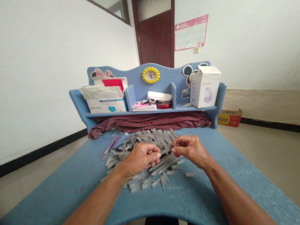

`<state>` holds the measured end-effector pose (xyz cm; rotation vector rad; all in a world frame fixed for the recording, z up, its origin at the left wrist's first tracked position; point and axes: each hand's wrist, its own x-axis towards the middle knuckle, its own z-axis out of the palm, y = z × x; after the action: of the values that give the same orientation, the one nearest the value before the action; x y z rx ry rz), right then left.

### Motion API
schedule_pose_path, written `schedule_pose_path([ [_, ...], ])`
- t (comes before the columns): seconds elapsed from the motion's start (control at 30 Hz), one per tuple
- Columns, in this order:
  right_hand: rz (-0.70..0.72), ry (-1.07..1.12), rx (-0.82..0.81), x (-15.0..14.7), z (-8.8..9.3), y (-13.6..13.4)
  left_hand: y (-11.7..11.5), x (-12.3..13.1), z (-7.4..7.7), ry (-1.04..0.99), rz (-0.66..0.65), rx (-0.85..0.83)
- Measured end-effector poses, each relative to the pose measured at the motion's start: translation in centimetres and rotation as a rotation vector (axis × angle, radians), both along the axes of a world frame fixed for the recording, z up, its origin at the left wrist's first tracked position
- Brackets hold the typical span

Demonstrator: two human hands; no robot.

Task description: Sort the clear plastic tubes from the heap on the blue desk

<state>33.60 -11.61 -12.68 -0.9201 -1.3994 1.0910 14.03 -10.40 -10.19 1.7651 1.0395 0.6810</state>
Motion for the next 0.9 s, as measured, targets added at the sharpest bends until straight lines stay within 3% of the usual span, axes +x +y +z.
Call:
schedule_pose_path([
  [0.9,0.02,-0.075,-0.036,-0.01,0.06,-0.07,0.09,-0.18,0.09,0.028,-0.043,0.003],
])
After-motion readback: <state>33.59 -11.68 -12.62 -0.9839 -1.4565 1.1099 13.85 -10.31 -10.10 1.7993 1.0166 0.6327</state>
